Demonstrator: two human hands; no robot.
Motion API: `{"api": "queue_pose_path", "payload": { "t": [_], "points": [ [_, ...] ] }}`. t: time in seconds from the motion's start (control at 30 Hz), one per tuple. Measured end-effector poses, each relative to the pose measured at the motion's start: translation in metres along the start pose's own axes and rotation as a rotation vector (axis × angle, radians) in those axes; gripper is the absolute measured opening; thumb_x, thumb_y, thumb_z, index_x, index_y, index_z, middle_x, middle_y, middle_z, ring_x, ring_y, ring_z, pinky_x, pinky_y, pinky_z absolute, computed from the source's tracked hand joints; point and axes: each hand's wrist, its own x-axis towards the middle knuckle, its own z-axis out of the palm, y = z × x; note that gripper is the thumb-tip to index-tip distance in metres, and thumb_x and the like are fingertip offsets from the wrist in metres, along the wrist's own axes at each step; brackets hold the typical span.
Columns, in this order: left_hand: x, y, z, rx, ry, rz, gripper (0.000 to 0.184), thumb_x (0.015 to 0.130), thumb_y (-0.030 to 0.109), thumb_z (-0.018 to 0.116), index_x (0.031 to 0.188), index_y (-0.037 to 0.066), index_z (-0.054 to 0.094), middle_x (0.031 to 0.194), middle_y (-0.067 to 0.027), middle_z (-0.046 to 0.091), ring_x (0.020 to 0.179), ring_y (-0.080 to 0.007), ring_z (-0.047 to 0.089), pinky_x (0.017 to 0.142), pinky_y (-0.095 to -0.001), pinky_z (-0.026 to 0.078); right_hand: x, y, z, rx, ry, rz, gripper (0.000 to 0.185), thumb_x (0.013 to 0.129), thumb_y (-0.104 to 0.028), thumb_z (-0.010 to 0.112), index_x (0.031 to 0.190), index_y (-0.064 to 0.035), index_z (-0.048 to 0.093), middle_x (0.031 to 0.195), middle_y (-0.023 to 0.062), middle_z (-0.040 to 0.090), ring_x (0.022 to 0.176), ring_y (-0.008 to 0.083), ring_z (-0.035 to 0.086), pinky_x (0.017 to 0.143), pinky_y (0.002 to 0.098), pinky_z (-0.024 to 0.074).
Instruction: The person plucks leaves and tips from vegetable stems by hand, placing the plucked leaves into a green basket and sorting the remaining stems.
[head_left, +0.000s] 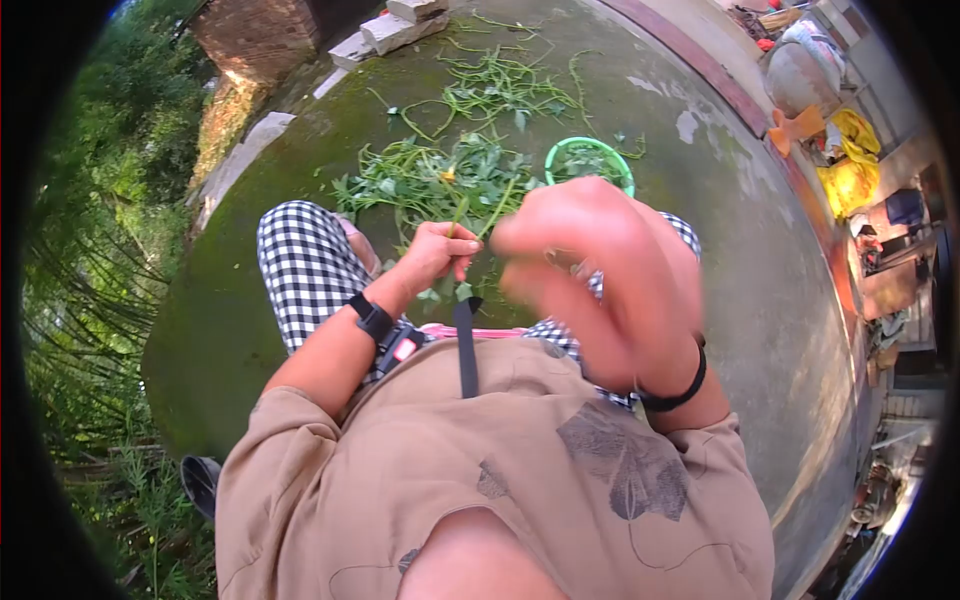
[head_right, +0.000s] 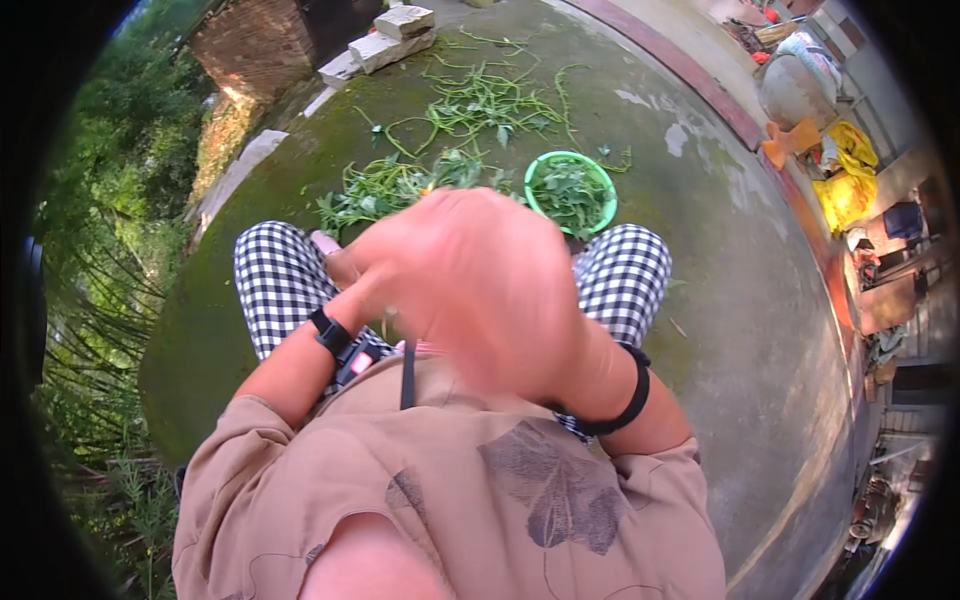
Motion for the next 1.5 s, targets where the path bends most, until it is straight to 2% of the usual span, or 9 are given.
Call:
{"api": "queue_pose_path", "payload": {
  "t": [0.1, 0.2, 0.3, 0.33, 0.73, 0.87, 1.03, 1.2, 1.5],
  "points": [
    [0.014, -0.012, 0.000, 0.074, 0.048, -0.025, 0.011, 0.083, 0.006, 0.069, 0.088, -0.002, 0.064, 0.061, -0.0056, 0.061, 0.043, -0.0157, 0.058, 0.038, -0.0261, 0.042, 0.012, -0.069, 0.012, 0.198, -0.211, -0.334, 0.020, 0.074, -0.013, 0.065, 0.092, -0.0035, 0.064, 0.085, 0.0113, 0.064, 0.065, 0.0245, 0.064, 0.057, 0.0333, 0.0491],
    [-0.006, 0.005, 0.014, 0.059, 0.003, -0.061, 0.010, 0.083, 0.006, 0.068, 0.088, -0.002, 0.064, 0.060, -0.0055, 0.060, 0.042, -0.0150, 0.057, 0.037, -0.0246, 0.040, 0.009, -0.090, 0.042, 0.285, -0.361, -0.461, 0.019, 0.072, -0.013, 0.065, 0.088, -0.0039, 0.062, 0.083, 0.0104, 0.063, 0.065, 0.0239, 0.062, 0.057, 0.0337, 0.0481],
    [-0.008, 0.002, 0.014, 0.080, 0.007, -0.062, 0.011, 0.085, 0.009, 0.067, 0.090, 0.000, 0.065, 0.059, -0.0043, 0.062, 0.043, -0.0129, 0.059, 0.034, -0.0208, 0.030, 0.006, -0.092, 0.066, 0.283, -0.402, -0.499, 0.017, 0.071, -0.014, 0.064, 0.084, -0.0043, 0.060, 0.081, 0.0096, 0.061, 0.065, 0.0234, 0.061, 0.057, 0.0340, 0.0470],
    [-0.006, 0.001, 0.012, 0.078, 0.003, -0.060, 0.010, 0.084, 0.007, 0.068, 0.090, -0.001, 0.064, 0.060, -0.0056, 0.061, 0.042, -0.0153, 0.058, 0.036, -0.0242, 0.036, 0.005, -0.091, 0.070, 0.274, -0.405, -0.506, 0.017, 0.070, -0.014, 0.064, 0.083, -0.0044, 0.059, 0.081, 0.0094, 0.060, 0.065, 0.0232, 0.060, 0.057, 0.0342, 0.0467],
    [-0.006, 0.004, 0.010, 0.034, 0.037, 0.016, 0.013, 0.081, 0.007, 0.070, 0.090, -0.001, 0.064, 0.067, -0.0050, 0.062, 0.042, -0.0145, 0.058, 0.036, -0.0242, 0.036, -0.004, -0.085, 0.083, 0.228, -0.437, -0.538, 0.016, 0.063, -0.017, 0.062, 0.067, -0.0060, 0.051, 0.073, 0.0061, 0.053, 0.065, 0.0210, 0.054, 0.057, 0.0356, 0.0424],
    [-0.005, 0.003, 0.009, 0.070, 0.061, 0.037, 0.009, 0.083, 0.007, 0.069, 0.088, 0.002, 0.064, 0.066, -0.0021, 0.062, 0.043, -0.0115, 0.058, 0.034, -0.0207, 0.031, -0.020, -0.030, 0.082, -0.163, -0.283, -0.586, 0.019, 0.065, -0.021, 0.059, 0.062, -0.0072, 0.047, 0.065, 0.0032, 0.043, 0.058, 0.0204, 0.046, 0.053, 0.0356, 0.0387],
    [-0.011, 0.012, 0.008, 0.110, 0.050, 0.093, 0.012, 0.079, 0.006, 0.072, 0.087, -0.002, 0.068, 0.067, -0.0036, 0.061, 0.041, -0.0109, 0.054, 0.036, -0.0246, 0.035, -0.061, 0.110, -0.010, -0.897, -0.451, 0.170, 0.011, 0.067, -0.006, 0.063, 0.078, -0.0063, 0.062, 0.078, 0.0099, 0.060, 0.072, 0.0292, 0.064, 0.063, 0.0412, 0.0501],
    [-0.005, 0.006, 0.011, 0.216, 0.024, 0.103, 0.010, 0.079, 0.004, 0.073, 0.083, -0.004, 0.067, 0.065, -0.0025, 0.061, 0.041, -0.0095, 0.051, 0.036, -0.0234, 0.040, -0.080, 0.141, 0.002, -0.994, -0.359, 0.050, 0.012, 0.069, -0.006, 0.063, 0.080, -0.0087, 0.061, 0.082, 0.0060, 0.056, 0.077, 0.0254, 0.060, 0.067, 0.0380, 0.0480],
    [-0.004, 0.009, 0.003, 0.174, 0.031, 0.100, 0.012, 0.078, 0.003, 0.074, 0.083, -0.004, 0.066, 0.065, -0.0040, 0.061, 0.042, -0.0117, 0.054, 0.039, -0.0243, 0.039, -0.065, 0.210, 0.040, -1.028, -0.619, 0.216, 0.005, 0.072, -0.010, 0.063, 0.076, -0.0065, 0.063, 0.083, 0.0099, 0.060, 0.076, 0.0296, 0.065, 0.065, 0.0414, 0.0508]
  ]
}}
